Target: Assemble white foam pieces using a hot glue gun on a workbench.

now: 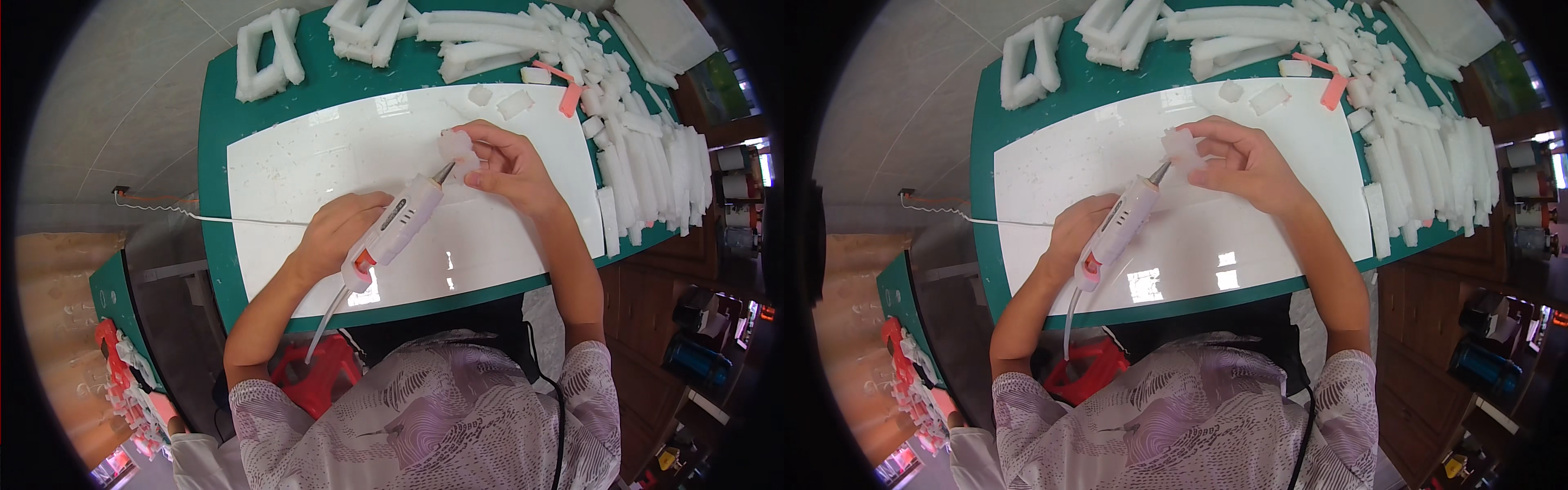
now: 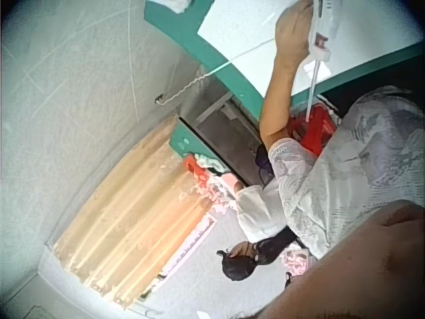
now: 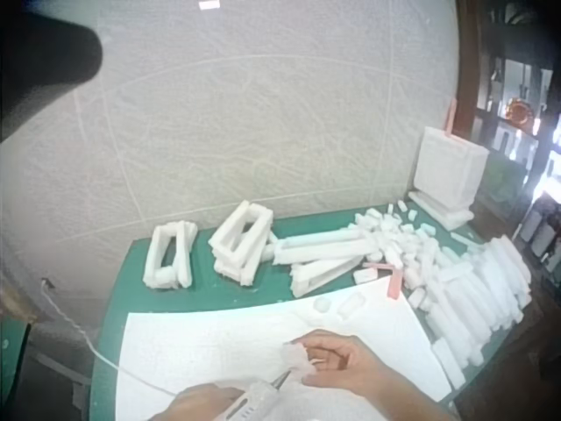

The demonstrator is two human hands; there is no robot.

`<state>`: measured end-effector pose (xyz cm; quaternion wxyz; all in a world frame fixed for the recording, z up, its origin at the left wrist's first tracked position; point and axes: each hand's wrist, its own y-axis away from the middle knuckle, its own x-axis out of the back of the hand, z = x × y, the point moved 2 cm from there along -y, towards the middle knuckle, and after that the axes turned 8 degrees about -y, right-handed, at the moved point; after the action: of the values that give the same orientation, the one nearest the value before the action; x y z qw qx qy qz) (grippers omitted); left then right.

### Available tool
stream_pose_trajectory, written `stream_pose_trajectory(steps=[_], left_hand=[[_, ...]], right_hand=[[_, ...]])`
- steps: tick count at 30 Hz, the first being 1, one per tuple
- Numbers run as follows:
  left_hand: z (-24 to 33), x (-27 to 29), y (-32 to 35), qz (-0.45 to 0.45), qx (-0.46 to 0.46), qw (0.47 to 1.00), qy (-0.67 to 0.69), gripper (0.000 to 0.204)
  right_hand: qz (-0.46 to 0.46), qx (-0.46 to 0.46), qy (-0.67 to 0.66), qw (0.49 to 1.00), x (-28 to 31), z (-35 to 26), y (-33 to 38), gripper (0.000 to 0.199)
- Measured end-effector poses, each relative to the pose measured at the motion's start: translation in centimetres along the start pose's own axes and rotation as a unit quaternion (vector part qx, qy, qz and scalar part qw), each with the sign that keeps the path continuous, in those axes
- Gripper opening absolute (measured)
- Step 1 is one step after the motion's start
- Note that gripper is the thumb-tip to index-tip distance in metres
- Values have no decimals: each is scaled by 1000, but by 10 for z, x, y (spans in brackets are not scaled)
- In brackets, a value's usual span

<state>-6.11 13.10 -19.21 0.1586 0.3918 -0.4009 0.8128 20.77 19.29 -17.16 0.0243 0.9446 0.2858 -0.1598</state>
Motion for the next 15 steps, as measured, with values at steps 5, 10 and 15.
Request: stream_pose_trajectory(steps=[5, 10, 15], left_hand=[[-1, -1, 3, -56, 23, 998, -25, 27], [0, 0, 1, -57, 24, 998, -26, 28], [0, 1, -1, -50, 18, 998, -15, 29]], right_hand=[[-6, 10, 3, 1000, 0, 1, 0, 53], [0, -3, 25, 1000, 0, 2, 0, 52], [-2, 5, 32, 999, 3, 4, -1, 53]])
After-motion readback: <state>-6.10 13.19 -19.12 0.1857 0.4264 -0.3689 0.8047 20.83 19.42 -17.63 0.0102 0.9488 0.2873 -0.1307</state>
